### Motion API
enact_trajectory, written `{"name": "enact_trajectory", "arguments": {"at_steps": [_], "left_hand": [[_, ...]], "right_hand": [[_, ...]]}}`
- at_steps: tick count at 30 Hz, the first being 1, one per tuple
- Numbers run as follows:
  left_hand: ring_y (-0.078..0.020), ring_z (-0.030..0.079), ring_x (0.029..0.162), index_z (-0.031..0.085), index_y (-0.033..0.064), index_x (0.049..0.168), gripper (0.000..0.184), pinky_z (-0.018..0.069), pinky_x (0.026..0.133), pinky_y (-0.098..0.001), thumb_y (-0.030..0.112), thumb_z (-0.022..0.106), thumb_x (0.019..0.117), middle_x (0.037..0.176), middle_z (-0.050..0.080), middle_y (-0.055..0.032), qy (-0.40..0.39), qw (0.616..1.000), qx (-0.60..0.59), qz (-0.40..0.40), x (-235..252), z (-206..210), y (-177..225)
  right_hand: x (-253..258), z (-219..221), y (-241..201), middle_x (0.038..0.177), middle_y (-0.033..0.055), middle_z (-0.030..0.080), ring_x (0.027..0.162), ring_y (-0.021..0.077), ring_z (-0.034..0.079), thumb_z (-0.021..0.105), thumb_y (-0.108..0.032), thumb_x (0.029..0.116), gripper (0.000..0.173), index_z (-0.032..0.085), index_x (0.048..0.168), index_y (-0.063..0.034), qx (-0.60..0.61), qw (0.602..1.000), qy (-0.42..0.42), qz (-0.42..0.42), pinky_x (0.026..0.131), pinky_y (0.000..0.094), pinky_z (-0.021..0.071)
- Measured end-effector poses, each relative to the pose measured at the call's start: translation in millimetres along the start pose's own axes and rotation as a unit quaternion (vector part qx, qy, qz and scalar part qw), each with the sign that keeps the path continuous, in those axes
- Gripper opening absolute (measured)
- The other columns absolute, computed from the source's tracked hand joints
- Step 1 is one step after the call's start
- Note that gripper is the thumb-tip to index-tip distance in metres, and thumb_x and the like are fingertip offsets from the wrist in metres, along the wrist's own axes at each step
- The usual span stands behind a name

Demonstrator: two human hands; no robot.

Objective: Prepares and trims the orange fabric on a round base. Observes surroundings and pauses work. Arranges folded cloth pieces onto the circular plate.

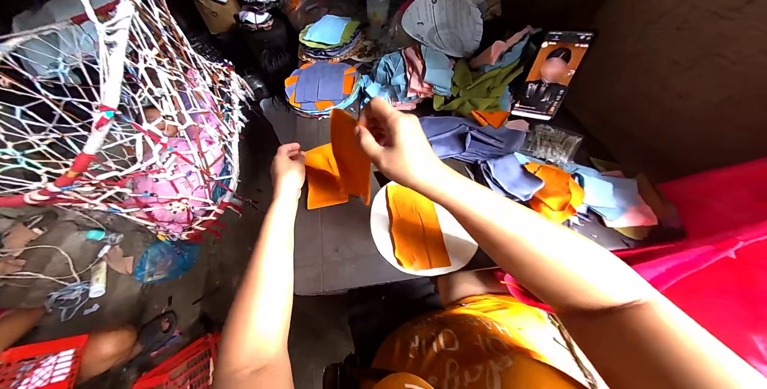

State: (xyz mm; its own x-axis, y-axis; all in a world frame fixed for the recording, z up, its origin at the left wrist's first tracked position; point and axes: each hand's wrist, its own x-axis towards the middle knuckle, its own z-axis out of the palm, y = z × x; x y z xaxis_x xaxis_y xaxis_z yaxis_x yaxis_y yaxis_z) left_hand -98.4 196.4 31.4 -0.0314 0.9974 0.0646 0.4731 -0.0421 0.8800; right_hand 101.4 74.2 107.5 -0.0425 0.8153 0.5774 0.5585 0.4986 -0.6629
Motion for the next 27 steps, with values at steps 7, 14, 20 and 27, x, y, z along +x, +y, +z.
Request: {"name": "enact_trajectory", "arguments": {"at_steps": [7,14,20,27], "left_hand": [[-0.0321,0.071,0.093,0.074,-0.0011,0.107,0.024,0.0583,0.081,-0.0452,0.014,0.059,0.0979,0.102,0.071,-0.0194,-0.037,0.888,0.203,0.411,-174,37,28],[-0.0216,0.069,0.084,0.075,0.0062,0.112,0.024,0.0527,0.071,-0.0338,0.014,0.061,0.0944,0.101,0.074,-0.0061,-0.062,0.75,0.314,0.579,-260,119,1],[-0.0205,0.067,0.083,0.076,0.0099,0.109,0.028,0.0508,0.072,-0.0341,0.001,0.059,0.0891,0.1,0.074,-0.0027,-0.051,0.738,0.345,0.578,-255,117,-2],[-0.0267,0.07,0.096,0.076,0.0146,0.1,0.018,0.0538,0.084,-0.0415,0.007,0.062,0.0905,0.099,0.074,-0.0048,-0.066,0.787,0.303,0.533,-246,67,-19]], "right_hand": [[-30,-85,-14,0.084,0.0051,0.066,0.067,0.0021,0.06,0.058,-0.003,0.0975,0.015,0.059,0.112,0.0018,-0.076,0.991,0.077,-0.078,0.063,0.0179,0.0514],[-79,-140,-6,0.098,0.0002,0.071,0.078,-0.0087,0.062,0.057,-0.01,0.1003,0.019,0.068,0.113,-0.0025,-0.097,0.989,0.113,-0.003,0.072,0.0092,0.0516],[-118,-153,3,0.087,-0.0004,0.066,0.067,-0.0075,0.056,0.056,-0.007,0.0964,0.015,0.068,0.106,-0.0033,-0.125,0.986,0.106,-0.002,0.061,0.0072,0.0474],[-131,-134,12,0.092,0.0,0.07,0.074,-0.0047,0.06,0.056,-0.003,0.0923,0.019,0.073,0.102,-0.0041,-0.071,0.997,0.038,-0.016,0.067,0.0101,0.0512]]}}
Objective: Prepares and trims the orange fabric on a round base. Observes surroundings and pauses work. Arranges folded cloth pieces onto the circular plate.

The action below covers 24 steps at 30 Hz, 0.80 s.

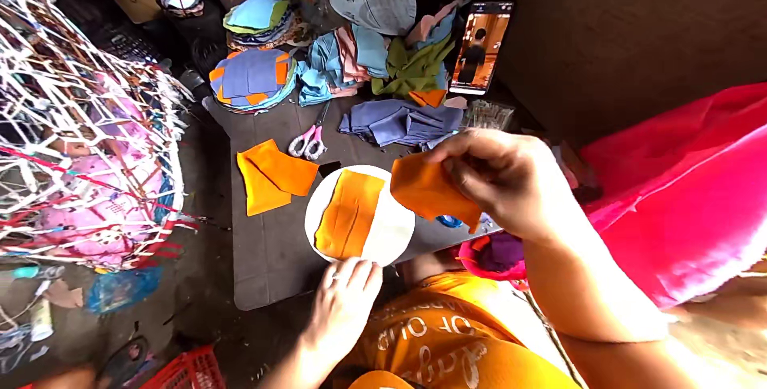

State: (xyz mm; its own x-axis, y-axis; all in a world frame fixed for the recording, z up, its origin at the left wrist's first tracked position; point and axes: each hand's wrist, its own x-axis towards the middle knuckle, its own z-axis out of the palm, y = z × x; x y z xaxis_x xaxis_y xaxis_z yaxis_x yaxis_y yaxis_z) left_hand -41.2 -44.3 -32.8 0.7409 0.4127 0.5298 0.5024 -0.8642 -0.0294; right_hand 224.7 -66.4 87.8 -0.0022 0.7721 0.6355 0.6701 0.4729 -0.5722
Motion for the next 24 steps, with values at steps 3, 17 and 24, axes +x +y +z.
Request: {"name": "enact_trajectory", "arguments": {"at_steps": [3,17,24], "left_hand": [[-0.0291,0.061,0.12,0.071,0.0122,0.11,0.024,0.0473,0.102,-0.0406,0.03,0.059,0.0993,0.116,0.069,-0.0118,0.034,0.985,-0.111,-0.126,-5,-16,-7],[-0.0125,0.071,0.085,0.058,0.0002,0.137,0.039,0.058,0.077,-0.0277,0.008,0.06,0.0982,0.106,0.072,-0.0129,-0.123,0.873,-0.317,-0.349,47,-21,-39],[-0.0086,0.069,0.081,0.06,0.001,0.135,0.04,0.0564,0.074,-0.0214,0.013,0.065,0.0965,0.102,0.072,-0.0109,-0.114,0.881,-0.289,-0.357,45,-16,-35]], "right_hand": [[0,23,-3,0.093,0.0002,0.071,0.077,-0.0037,0.062,0.058,-0.003,0.0911,0.017,0.074,0.099,-0.0034,0.068,0.996,-0.04,-0.036,0.07,0.0115,0.0535],[-44,72,51,0.095,0.0073,0.071,0.076,0.0052,0.065,0.063,-0.005,0.0943,0.014,0.073,0.104,-0.0014,0.055,0.984,-0.035,0.168,0.071,0.0217,0.0561],[-42,70,58,0.099,0.0136,0.073,0.081,0.0199,0.072,0.063,-0.009,0.0964,0.022,0.069,0.116,-0.0005,-0.032,0.98,-0.092,0.174,0.075,0.0362,0.0605]]}}
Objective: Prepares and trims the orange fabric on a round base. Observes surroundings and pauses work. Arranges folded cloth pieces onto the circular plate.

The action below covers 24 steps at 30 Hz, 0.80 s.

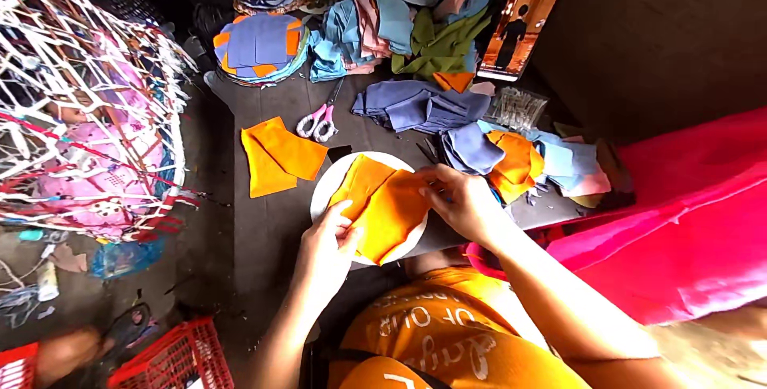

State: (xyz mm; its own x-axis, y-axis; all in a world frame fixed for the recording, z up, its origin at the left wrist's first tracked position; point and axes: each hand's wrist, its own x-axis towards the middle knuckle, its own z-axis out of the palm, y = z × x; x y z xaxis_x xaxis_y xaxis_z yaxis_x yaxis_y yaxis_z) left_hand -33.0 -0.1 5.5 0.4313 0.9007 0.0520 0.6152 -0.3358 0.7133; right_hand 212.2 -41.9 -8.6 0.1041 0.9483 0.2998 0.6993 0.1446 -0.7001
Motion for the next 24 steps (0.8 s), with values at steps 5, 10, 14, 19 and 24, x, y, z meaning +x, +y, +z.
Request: {"name": "enact_trajectory", "arguments": {"at_steps": [5,10,14,19,24], "left_hand": [[-0.0096,0.068,0.077,0.068,0.0016,0.124,0.03,0.0556,0.071,-0.0211,0.007,0.062,0.0953,0.094,0.072,-0.0099,0.065,0.996,0.041,0.044,-4,9,-2],[-0.0063,0.068,0.076,0.071,0.0029,0.12,0.027,0.0548,0.07,-0.0181,0.008,0.061,0.0954,0.092,0.073,-0.0074,0.098,0.993,0.04,0.054,-12,3,-3],[-0.0093,0.071,0.079,0.071,0.0033,0.118,0.025,0.0564,0.072,-0.0225,0.01,0.062,0.0959,0.095,0.075,-0.0083,0.087,0.995,0.045,0.025,-14,0,-7],[-0.0076,0.071,0.081,0.072,0.0032,0.116,0.022,0.0564,0.075,-0.0209,0.011,0.064,0.0961,0.096,0.075,-0.0085,0.059,0.997,0.045,-0.007,-11,-2,-10],[-0.0015,0.069,0.077,0.073,0.0033,0.11,0.019,0.0545,0.073,-0.017,0.012,0.063,0.0973,0.091,0.075,-0.006,0.045,0.999,0.018,-0.013,-8,-8,-12]], "right_hand": [[25,7,-9,0.086,0.0114,0.072,0.068,0.0236,0.068,0.067,-0.015,0.0991,0.035,0.059,0.129,0.0017,-0.046,0.997,-0.018,0.059,0.066,0.0447,0.0574],[37,14,-12,0.094,0.0154,0.071,0.079,0.032,0.07,0.066,-0.008,0.0978,0.028,0.065,0.125,-0.0013,-0.08,0.995,-0.032,0.058,0.073,0.0535,0.0569],[42,13,-18,0.095,0.0154,0.071,0.08,0.0319,0.07,0.065,-0.006,0.0971,0.026,0.066,0.123,-0.0016,-0.092,0.995,-0.018,0.025,0.072,0.0534,0.0572],[61,16,-9,0.094,0.0154,0.072,0.085,0.034,0.071,0.062,-0.007,0.0984,0.022,0.069,0.119,-0.0027,-0.092,0.992,-0.077,0.024,0.078,0.0563,0.056],[71,15,-10,0.093,0.0137,0.073,0.084,0.0328,0.072,0.064,-0.008,0.0975,0.021,0.07,0.117,-0.0043,-0.09,0.991,-0.095,0.016,0.077,0.0564,0.0562]]}}
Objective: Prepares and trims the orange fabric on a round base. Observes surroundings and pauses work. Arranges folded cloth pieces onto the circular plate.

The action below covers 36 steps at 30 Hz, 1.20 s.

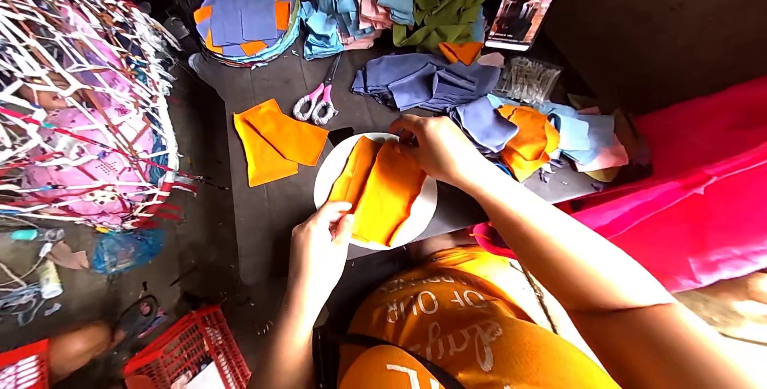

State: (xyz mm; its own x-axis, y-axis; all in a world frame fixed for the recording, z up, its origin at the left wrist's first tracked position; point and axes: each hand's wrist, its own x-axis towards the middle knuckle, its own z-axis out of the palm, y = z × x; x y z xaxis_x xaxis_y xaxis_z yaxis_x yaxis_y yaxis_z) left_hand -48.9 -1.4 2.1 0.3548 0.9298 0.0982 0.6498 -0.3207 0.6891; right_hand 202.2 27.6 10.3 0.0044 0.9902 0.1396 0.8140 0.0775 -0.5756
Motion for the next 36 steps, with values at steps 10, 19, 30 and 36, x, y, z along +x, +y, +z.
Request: {"name": "enact_trajectory", "arguments": {"at_steps": [10,19,30,36], "left_hand": [[-0.0116,0.07,0.076,0.074,0.0044,0.111,0.02,0.0567,0.072,-0.028,0.013,0.063,0.0967,0.091,0.074,-0.0081,0.016,0.997,0.074,-0.006,-3,-2,4],[-0.0345,0.068,0.11,0.075,0.0055,0.116,0.029,0.0511,0.096,-0.051,0.004,0.052,0.0989,0.112,0.074,-0.0131,0.072,0.98,0.174,0.061,13,-9,-22],[-0.036,0.069,0.093,0.077,0.0035,0.104,0.029,0.0539,0.082,-0.0488,0.006,0.05,0.093,0.094,0.073,-0.0155,0.117,0.956,0.249,0.097,-29,4,-17],[-0.0314,0.07,0.091,0.078,0.0064,0.101,0.03,0.0558,0.08,-0.043,0.008,0.05,0.0901,0.093,0.074,-0.0112,0.111,0.962,0.217,0.124,-62,14,-7]], "right_hand": [[6,6,0,0.099,0.0159,0.073,0.094,0.0362,0.071,0.068,-0.009,0.0954,0.025,0.069,0.12,-0.0042,-0.026,1.0,0.004,-0.009,0.083,0.058,0.0548],[-94,22,-26,0.101,0.0145,0.07,0.093,0.0329,0.068,0.061,-0.03,0.0992,0.029,0.072,0.11,-0.0048,-0.073,0.978,0.08,-0.177,0.075,0.0457,0.0574],[-131,49,6,0.116,0.0107,0.074,0.108,0.0301,0.068,0.045,-0.038,0.1073,0.042,0.073,0.111,-0.0072,-0.181,0.958,0.15,-0.167,0.086,0.0462,0.0514],[-111,33,21,0.124,0.0134,0.072,0.121,0.0347,0.065,0.049,-0.029,0.104,0.037,0.075,0.114,-0.0056,-0.126,0.976,0.127,-0.122,0.098,0.0547,0.0502]]}}
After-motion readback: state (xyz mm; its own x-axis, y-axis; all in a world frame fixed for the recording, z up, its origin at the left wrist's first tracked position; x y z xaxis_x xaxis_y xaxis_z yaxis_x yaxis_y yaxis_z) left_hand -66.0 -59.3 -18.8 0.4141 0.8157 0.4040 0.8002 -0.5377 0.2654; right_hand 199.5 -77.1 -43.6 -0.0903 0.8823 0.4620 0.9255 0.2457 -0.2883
